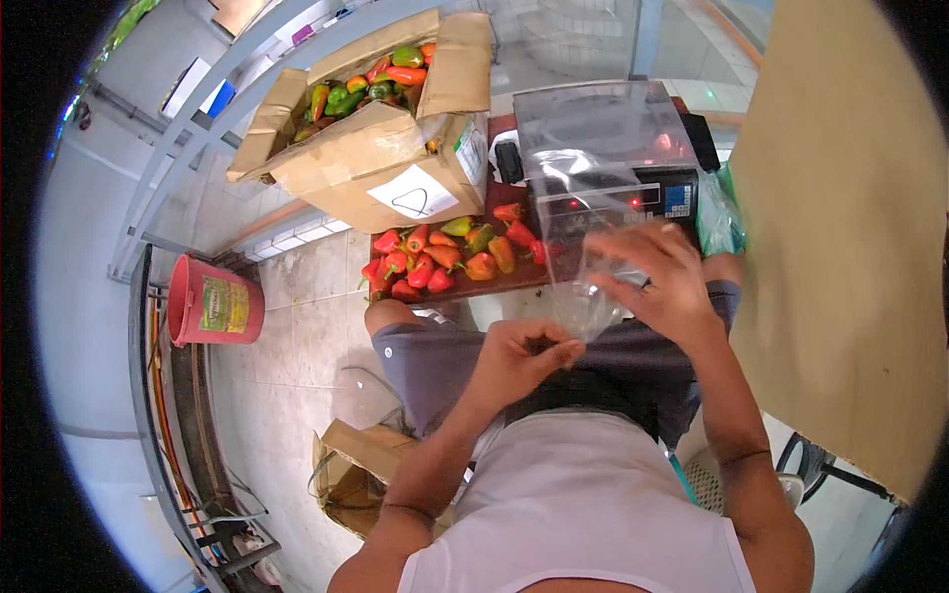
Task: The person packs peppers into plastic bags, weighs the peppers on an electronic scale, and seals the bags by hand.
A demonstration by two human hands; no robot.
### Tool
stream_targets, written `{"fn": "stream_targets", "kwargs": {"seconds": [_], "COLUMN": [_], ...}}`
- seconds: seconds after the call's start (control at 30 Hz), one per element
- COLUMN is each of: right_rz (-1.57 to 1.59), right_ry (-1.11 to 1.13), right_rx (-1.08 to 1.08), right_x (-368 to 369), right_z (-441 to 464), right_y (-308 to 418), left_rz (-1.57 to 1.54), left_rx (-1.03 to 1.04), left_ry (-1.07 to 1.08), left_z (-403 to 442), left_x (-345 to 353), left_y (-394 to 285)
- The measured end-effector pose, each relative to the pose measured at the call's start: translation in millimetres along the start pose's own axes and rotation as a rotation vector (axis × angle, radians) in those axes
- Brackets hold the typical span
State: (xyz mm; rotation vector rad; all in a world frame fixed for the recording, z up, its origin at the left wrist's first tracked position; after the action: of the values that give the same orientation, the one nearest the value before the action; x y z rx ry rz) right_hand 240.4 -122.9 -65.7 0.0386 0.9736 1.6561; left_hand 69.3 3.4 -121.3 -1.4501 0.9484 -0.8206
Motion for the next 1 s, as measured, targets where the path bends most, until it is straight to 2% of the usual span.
{"fn": "stream_targets", "kwargs": {"seconds": [0.07,0.1,0.13,0.2,0.3,0.33,0.43,0.5,0.53,0.6,0.63,0.7,0.8,0.9,0.93,1.0], "right_rz": [-0.026,0.014,0.126,0.34,0.536,0.594,0.745,0.814,0.98,1.311,1.328,1.362,1.607,0.423,0.276,-0.012], "right_ry": [-0.366,-0.326,-0.169,0.149,0.386,0.367,0.29,0.215,0.138,-0.034,-0.07,-0.143,-0.002,0.229,0.156,0.012], "right_rx": [0.075,0.075,0.227,0.526,0.858,0.877,0.903,0.886,0.965,1.113,1.164,1.264,1.101,0.649,0.539,0.313], "right_x": [-1.1,-3.1,5.6,27.5,48.4,50.3,54.6,58.5,62.3,73.1,78.8,90.4,90.6,63.9,61.5,56.6], "right_z": [-10.9,-16.9,-27.2,-55.1,-86.6,-91.1,-99.6,-103.9,-106.6,-111.1,-115.0,-122.9,-122.9,-91.7,-88.3,-80.2], "right_y": [5.6,8.7,8.1,3.9,-7.7,-10.9,-19.4,-20.8,-19.9,-14.8,-15.0,-18.5,-33.3,-14.8,-22.0,-38.2], "left_rz": [-0.136,-0.178,-0.221,-0.144,-0.067,-0.048,-0.366,-0.484,-0.544,-0.572,-0.584,-0.633,-0.74,-0.794,-0.798,-0.542], "left_rx": [-0.032,-0.066,-0.104,-0.018,-0.004,-0.016,-0.275,-0.287,-0.291,-0.328,-0.346,-0.307,-0.299,-0.3,-0.299,-0.196], "left_ry": [-0.104,-0.138,-0.173,-0.236,-0.234,-0.223,-0.176,-0.199,-0.208,-0.357,-0.431,-0.436,-0.467,-0.428,-0.4,-0.319], "left_z": [1.2,1.4,0.8,2.8,1.2,-0.4,-6.1,-4.0,-2.8,-2.5,-1.8,0.6,4.8,6.9,6.5,-0.8], "left_x": [-0.4,-1.0,-0.8,4.7,5.8,4.7,-7.4,-20.8,-24.0,-18.4,-14.3,-7.7,1.5,3.9,5.2,19.1], "left_y": [6.5,6.5,8.0,16.3,36.1,41.5,55.6,67.9,72.0,72.6,70.5,68.1,61.8,66.0,67.7,60.4]}}
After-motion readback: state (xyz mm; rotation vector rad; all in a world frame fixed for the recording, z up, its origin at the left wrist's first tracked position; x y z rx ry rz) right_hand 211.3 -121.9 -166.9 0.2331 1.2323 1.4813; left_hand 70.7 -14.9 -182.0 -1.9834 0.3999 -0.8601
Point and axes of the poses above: each hand's wrist, its own z-axis towards the middle knuckle, its own x-axis out of the palm, y = z × x, the point moved 3 cm from there along z, towards the middle knuckle, and after that the axes turned 9 degrees about -y, right-handed, at the moved point
